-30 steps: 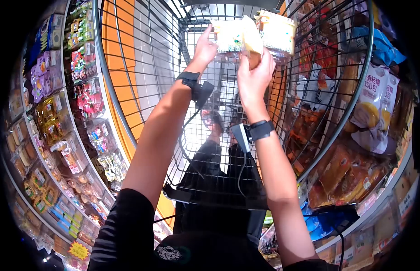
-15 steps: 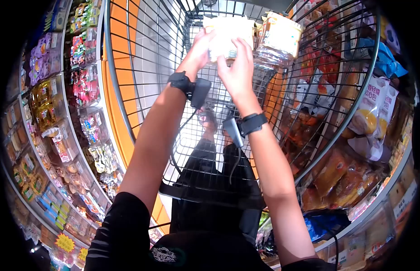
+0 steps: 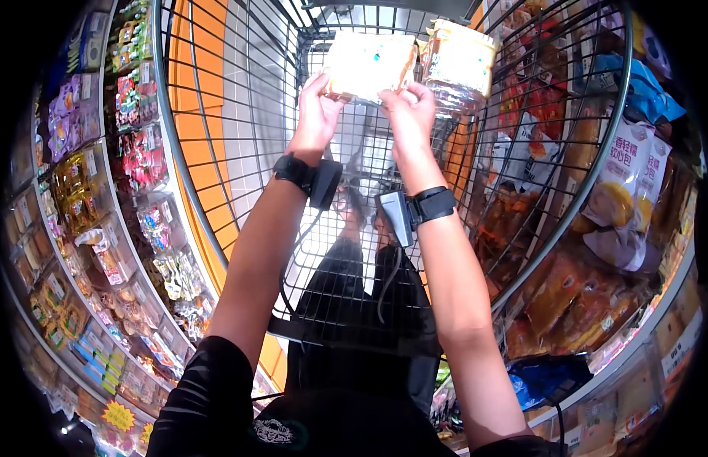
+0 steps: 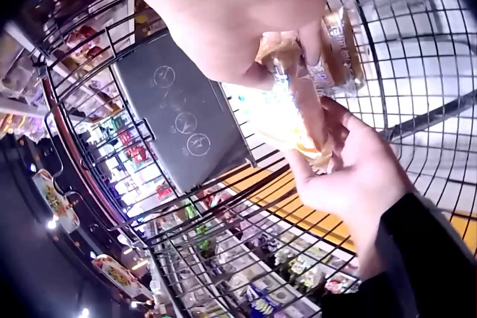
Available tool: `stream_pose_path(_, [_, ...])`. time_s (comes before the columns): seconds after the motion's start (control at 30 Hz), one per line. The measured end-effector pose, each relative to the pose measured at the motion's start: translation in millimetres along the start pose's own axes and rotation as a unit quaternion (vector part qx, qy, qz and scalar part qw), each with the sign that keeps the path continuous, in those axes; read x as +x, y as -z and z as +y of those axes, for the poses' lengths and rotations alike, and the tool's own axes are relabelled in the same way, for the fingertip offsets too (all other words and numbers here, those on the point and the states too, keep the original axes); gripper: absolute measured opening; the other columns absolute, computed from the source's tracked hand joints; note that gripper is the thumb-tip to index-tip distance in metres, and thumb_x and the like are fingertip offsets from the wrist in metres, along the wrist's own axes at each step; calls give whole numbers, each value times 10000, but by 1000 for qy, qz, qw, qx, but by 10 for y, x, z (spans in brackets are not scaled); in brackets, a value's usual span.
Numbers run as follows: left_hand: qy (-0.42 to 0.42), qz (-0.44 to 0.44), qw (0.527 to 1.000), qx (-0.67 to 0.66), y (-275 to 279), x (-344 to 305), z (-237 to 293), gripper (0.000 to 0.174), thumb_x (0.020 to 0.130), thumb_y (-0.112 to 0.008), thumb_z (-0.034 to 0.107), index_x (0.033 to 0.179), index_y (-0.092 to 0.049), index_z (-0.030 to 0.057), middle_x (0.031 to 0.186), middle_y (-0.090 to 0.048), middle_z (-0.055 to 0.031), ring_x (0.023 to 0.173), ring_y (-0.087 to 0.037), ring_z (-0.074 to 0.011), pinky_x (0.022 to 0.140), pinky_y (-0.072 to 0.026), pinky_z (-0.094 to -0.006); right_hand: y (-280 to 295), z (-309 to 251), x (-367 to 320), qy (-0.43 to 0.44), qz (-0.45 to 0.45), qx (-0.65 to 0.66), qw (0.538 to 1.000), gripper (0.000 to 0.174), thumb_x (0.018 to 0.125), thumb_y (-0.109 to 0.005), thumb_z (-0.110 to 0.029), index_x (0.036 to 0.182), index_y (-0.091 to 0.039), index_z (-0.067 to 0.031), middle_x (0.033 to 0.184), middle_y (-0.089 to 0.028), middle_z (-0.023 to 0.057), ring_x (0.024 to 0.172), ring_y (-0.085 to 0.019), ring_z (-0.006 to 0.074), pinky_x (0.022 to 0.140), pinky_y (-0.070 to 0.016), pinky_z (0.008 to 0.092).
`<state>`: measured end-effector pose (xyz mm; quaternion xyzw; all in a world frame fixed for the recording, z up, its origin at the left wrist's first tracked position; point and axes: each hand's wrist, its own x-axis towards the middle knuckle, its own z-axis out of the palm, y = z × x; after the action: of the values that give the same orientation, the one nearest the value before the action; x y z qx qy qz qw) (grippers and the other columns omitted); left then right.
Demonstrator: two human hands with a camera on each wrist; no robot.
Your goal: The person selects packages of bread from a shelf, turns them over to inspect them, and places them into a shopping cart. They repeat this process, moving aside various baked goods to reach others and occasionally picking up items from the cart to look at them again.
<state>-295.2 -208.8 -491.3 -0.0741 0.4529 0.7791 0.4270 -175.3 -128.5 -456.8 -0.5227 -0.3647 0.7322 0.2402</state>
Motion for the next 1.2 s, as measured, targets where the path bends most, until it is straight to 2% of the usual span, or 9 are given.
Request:
stream_pose_path(0.27, [-103, -34, 959, 262, -368, 634, 47, 704, 785, -651, -26, 1363, -250, -34, 1172, -558, -179, 1090, -549, -244, 927, -462, -328, -206, 198, 135, -137, -55, 111, 983, 227, 880, -604, -201, 1062, -538, -81, 1005, -604, 13, 912, -547, 132, 768, -420, 359])
stream_pose_path(0.33, [-209, -72, 741, 634, -253, 842, 5, 763, 828, -663, 159, 1413, -219, -49, 1203, -559, -217, 1078, -562, -228, 916, -452, -299, -237, 255, 285, -167, -57, -23, 984, 224, 902, -579, -257, 1043, -552, -86, 992, -611, 10, 930, -536, 136, 802, -418, 389])
stream_pose_path(0.4, [-197, -144, 729, 640, -13, 1009, -171, 780, 861, -632, 231, 1430, -179, -51, 1196, -568, -216, 1073, -553, -207, 919, -434, -278, -233, 210, 349, -224, -42, -49, 972, 273, 925, -534, -327, 1038, -567, -80, 932, -631, 26, 870, -557, 163, 860, -418, 428])
stream_pose_path(0.53, [-1, -110, 868, 485, -224, 761, -159, 767, 920, -542, 204, 1482, -39, 66, 1382, -410, -158, 1173, -448, -198, 944, -393, -263, -106, 320, 448, -206, -67, -91, 972, 377, 935, -499, -386, 1075, -551, -39, 935, -645, 64, 847, -593, 244, 883, -415, 459])
stream_pose_path(0.77, [-39, -154, 864, 478, -318, 799, -279, 780, 909, -552, 213, 1478, -45, 51, 1469, -283, -178, 1306, -332, -235, 1055, -277, -286, -7, 338, 429, -182, -21, -103, 978, 501, 922, -496, -452, 1130, -527, 2, 989, -642, 102, 976, -587, 289, 886, -415, 461])
stream_pose_path(0.87, [-216, -173, 743, 609, -100, 995, -367, 780, 895, -575, 239, 1463, -98, -3, 1470, -273, -200, 1326, -319, -254, 1071, -267, -298, 28, 245, 320, -215, -37, -103, 970, 506, 917, -502, -461, 1117, -537, 2, 977, -638, 97, 967, -581, 283, 886, -423, 452])
stream_pose_path(1.0, [-152, -90, 867, 466, -557, 270, 37, 725, 853, -597, 152, 1428, -202, -46, 1403, -364, -244, 1298, -383, -275, 1045, -325, -325, 121, 47, -46, -177, -26, -15, 984, 402, 945, -484, -394, 1062, -562, -18, 926, -637, 69, 800, -584, 190, 749, -481, 363])
stream_pose_path(1.13, [-238, -166, 828, 479, -766, -399, 20, 706, 884, -594, 161, 1426, -195, -52, 1339, -448, -225, 1260, -422, -258, 1016, -362, -320, 322, -345, -685, -144, 1, 56, 988, 314, 963, -476, -318, 963, -576, -20, 884, -655, 92, 681, -591, 151, 583, -484, 286])
stream_pose_path(1.2, [-110, -243, 848, 457, -903, -850, 139, 735, 894, -593, 188, 1431, -154, -58, 1390, -389, -238, 1281, -404, -288, 1044, -332, -333, 380, -556, -1084, -135, 24, 94, 986, 353, 972, -445, -333, 1048, -549, -4, 946, -645, 105, 728, -593, 160, 646, -477, 288])
